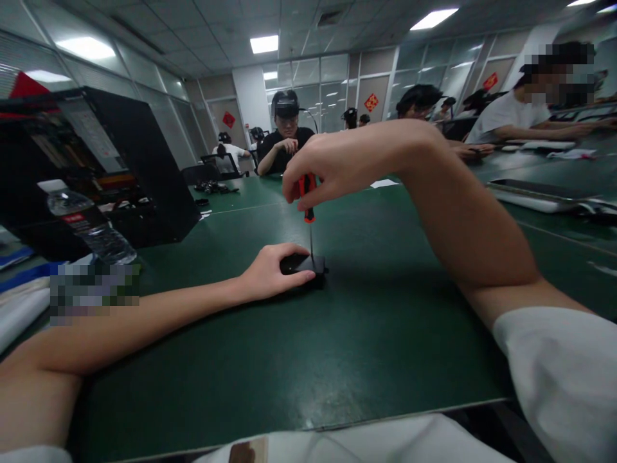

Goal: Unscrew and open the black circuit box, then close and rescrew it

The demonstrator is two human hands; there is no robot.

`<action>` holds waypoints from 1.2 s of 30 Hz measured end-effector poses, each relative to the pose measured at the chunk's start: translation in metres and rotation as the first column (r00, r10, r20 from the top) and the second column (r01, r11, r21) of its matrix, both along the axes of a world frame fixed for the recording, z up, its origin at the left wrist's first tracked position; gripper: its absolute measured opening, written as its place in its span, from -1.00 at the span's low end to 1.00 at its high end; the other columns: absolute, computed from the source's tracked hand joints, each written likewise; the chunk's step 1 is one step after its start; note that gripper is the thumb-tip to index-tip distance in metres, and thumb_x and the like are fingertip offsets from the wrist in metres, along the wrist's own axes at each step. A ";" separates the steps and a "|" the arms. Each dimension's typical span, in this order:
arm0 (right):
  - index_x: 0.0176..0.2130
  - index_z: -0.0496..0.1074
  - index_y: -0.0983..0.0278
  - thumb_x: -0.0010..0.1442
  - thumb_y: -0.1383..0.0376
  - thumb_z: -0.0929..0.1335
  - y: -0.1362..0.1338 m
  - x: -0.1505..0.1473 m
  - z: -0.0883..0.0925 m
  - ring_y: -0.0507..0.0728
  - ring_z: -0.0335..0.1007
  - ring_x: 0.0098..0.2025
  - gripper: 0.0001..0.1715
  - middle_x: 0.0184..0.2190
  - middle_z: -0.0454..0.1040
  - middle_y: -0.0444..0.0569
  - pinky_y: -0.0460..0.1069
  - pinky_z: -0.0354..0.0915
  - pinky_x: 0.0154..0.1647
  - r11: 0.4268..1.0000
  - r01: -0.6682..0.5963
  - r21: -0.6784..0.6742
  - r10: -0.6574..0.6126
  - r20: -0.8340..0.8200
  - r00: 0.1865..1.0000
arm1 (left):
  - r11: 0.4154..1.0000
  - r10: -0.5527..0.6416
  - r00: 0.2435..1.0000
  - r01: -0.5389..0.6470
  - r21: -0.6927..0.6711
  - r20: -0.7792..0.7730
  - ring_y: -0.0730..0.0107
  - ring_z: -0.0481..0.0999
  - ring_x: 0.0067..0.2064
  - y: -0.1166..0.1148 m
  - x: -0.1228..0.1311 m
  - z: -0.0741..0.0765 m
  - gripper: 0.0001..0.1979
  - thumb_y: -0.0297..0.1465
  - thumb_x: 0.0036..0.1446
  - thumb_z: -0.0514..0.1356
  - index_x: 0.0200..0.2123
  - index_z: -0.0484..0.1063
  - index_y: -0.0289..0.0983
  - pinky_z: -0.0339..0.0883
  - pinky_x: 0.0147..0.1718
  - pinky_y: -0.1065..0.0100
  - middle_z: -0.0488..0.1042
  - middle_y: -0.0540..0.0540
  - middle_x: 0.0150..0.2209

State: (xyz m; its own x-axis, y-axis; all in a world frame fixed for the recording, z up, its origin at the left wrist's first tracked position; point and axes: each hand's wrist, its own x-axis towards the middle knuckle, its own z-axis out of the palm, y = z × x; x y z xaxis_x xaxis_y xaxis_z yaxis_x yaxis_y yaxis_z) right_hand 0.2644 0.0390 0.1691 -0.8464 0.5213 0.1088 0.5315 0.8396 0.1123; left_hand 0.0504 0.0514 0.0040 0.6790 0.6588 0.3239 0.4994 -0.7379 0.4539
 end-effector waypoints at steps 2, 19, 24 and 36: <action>-0.06 0.58 0.24 0.32 0.11 0.31 -0.001 -0.001 0.000 0.03 0.39 -0.22 -0.63 -0.15 0.57 -0.12 -0.02 0.27 -0.13 1.000 0.011 0.024 -0.011 0.019 1.000 | 1.000 -0.006 1.000 0.006 -0.002 0.002 0.19 0.60 -0.15 0.000 0.000 0.000 -0.51 -0.05 0.15 0.29 -0.04 0.55 -0.32 0.45 -0.09 0.24 0.62 -0.17 -0.12; 0.09 0.50 0.39 0.40 0.19 0.29 0.001 -0.002 -0.004 0.16 0.42 -0.02 -0.58 -0.09 0.57 -0.01 0.08 0.22 0.05 0.999 0.031 -0.043 -0.028 0.066 0.997 | 1.000 -0.028 0.999 0.028 0.010 0.035 0.23 0.59 -0.15 0.001 0.000 -0.003 -0.53 -0.10 0.14 0.31 -0.03 0.55 -0.35 0.42 -0.11 0.28 0.62 -0.16 -0.12; 0.08 0.52 0.33 0.27 0.39 0.37 -0.001 -0.003 -0.004 0.09 0.42 -0.12 -0.61 -0.06 0.56 -0.05 0.05 0.25 -0.01 1.000 0.011 0.023 -0.012 0.055 0.998 | 1.000 -0.021 0.999 0.021 0.008 0.035 0.23 0.58 -0.17 0.001 0.000 -0.003 -0.52 -0.10 0.14 0.32 -0.02 0.56 -0.34 0.42 -0.12 0.28 0.62 -0.15 -0.13; 0.04 0.54 0.37 0.32 0.17 0.37 -0.006 -0.005 -0.002 0.07 0.45 -0.21 -0.59 -0.21 0.58 -0.10 0.05 0.24 -0.07 0.992 0.113 0.052 -0.117 0.091 0.989 | 0.999 -0.022 0.999 0.021 0.035 0.045 0.23 0.58 -0.17 0.004 -0.001 -0.005 -0.56 -0.13 0.13 0.33 -0.06 0.55 -0.33 0.42 -0.12 0.27 0.62 -0.14 -0.14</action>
State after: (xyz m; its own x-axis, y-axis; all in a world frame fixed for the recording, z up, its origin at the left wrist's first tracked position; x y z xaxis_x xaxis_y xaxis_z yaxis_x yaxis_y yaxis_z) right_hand 0.2591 0.0332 0.1669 -0.7888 0.6119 0.0586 0.6095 0.7662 0.2035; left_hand 0.0494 0.0551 -0.0011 0.6771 0.6321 0.3768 0.4629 -0.7639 0.4497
